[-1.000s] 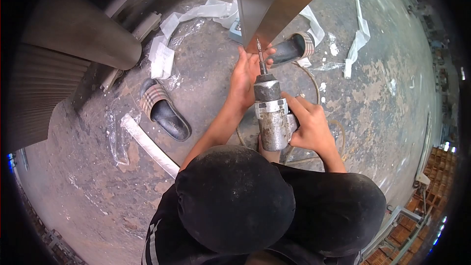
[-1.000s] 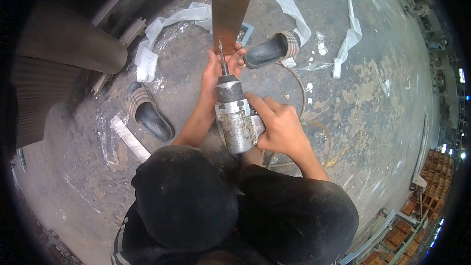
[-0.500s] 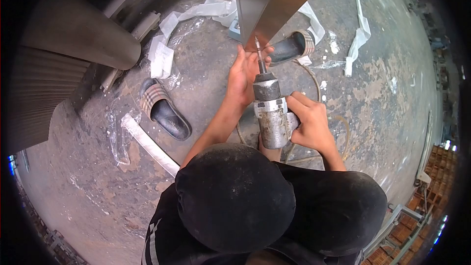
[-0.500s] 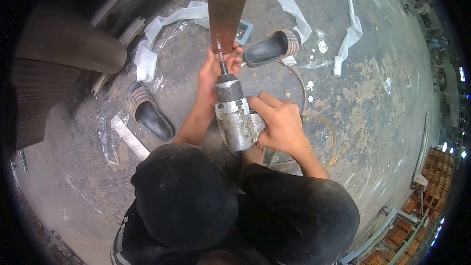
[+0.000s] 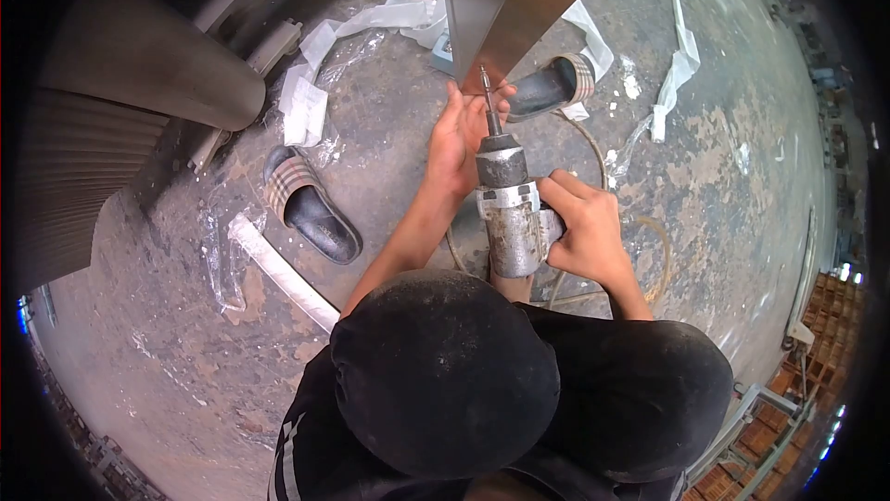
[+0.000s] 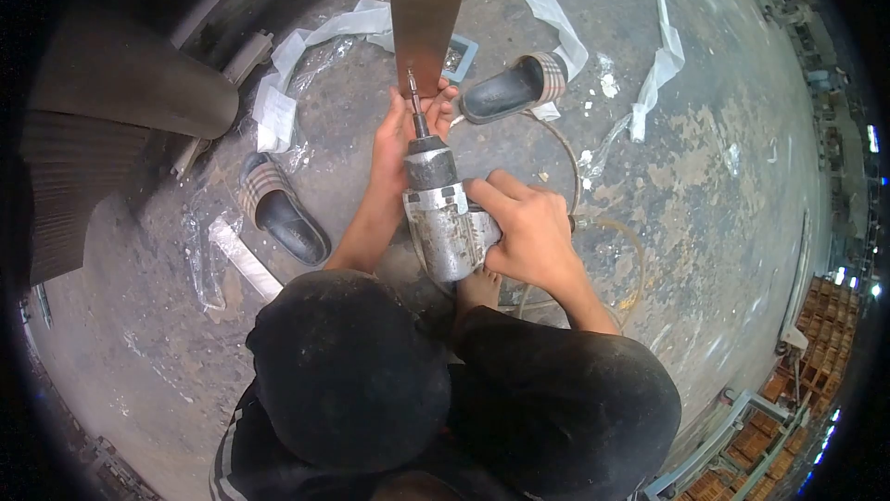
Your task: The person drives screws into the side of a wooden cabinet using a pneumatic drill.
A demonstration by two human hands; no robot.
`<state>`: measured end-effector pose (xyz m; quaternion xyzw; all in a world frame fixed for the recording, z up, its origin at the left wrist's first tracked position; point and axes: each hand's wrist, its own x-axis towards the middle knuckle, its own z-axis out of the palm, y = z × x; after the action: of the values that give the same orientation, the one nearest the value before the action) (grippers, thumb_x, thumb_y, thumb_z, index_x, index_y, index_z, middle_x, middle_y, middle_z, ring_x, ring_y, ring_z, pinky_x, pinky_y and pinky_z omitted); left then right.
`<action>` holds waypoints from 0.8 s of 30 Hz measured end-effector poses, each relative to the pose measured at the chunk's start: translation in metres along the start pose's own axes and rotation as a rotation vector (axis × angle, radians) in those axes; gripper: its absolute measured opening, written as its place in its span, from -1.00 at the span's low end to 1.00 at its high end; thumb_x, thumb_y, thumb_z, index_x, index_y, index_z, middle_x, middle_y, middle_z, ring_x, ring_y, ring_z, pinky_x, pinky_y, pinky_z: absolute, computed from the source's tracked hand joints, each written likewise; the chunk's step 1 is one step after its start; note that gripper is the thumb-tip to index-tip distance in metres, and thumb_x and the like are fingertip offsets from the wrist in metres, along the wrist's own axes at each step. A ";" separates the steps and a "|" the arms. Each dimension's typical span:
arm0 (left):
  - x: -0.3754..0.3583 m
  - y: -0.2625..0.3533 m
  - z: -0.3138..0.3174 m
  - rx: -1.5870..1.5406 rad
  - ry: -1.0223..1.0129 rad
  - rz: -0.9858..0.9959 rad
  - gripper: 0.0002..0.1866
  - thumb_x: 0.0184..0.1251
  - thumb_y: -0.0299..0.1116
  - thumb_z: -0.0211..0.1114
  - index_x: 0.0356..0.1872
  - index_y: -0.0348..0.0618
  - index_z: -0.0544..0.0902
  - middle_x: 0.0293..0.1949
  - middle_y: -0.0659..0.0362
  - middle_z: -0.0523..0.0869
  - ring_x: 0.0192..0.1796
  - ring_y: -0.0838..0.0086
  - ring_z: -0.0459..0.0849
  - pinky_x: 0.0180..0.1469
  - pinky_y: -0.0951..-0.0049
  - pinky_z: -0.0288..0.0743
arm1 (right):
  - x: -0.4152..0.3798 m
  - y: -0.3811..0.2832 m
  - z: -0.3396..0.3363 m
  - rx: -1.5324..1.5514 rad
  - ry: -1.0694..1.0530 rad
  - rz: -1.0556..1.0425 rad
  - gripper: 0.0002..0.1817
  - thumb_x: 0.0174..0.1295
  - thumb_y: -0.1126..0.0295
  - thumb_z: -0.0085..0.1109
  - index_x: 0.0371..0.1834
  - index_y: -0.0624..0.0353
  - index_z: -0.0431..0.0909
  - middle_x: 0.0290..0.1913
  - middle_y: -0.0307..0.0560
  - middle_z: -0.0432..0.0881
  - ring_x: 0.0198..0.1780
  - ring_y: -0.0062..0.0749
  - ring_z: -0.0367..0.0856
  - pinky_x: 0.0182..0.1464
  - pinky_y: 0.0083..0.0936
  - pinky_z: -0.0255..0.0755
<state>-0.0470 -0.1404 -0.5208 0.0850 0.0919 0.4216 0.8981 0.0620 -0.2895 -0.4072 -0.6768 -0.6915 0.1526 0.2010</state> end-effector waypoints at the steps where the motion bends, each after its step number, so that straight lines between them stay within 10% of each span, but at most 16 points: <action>1: 0.000 0.000 0.000 -0.001 -0.005 0.003 -0.44 0.73 -0.04 -0.20 0.28 -0.42 0.41 0.11 -0.09 0.55 0.18 0.23 0.56 0.18 0.37 0.52 | 0.000 0.000 0.000 0.010 0.003 -0.001 -0.45 -0.31 0.52 0.28 -0.06 0.02 0.60 -0.32 -0.11 0.54 -0.32 0.03 0.65 -0.36 -0.16 0.45; 18: 0.000 0.005 0.003 0.155 0.033 -0.042 -0.35 0.69 0.15 -0.20 0.23 -0.33 0.46 0.12 0.01 0.66 0.01 0.46 0.60 0.04 0.45 0.59 | 0.001 0.000 0.002 -0.050 -0.012 0.018 -0.47 -0.28 0.54 0.22 -0.07 0.01 0.58 -0.31 -0.11 0.55 -0.35 0.07 0.63 -0.36 -0.13 0.46; 24: -0.002 0.005 0.004 0.070 0.043 -0.025 -0.44 0.73 -0.04 -0.19 0.33 -0.40 0.38 0.14 -0.10 0.56 0.21 0.23 0.57 0.24 0.33 0.52 | 0.002 -0.001 0.000 -0.032 -0.020 0.008 -0.47 -0.28 0.55 0.22 -0.07 0.01 0.58 -0.31 -0.11 0.55 -0.35 0.07 0.62 -0.36 -0.13 0.46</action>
<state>-0.0511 -0.1393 -0.5157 0.1063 0.1268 0.4085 0.8976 0.0612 -0.2873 -0.4071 -0.6810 -0.6932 0.1491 0.1829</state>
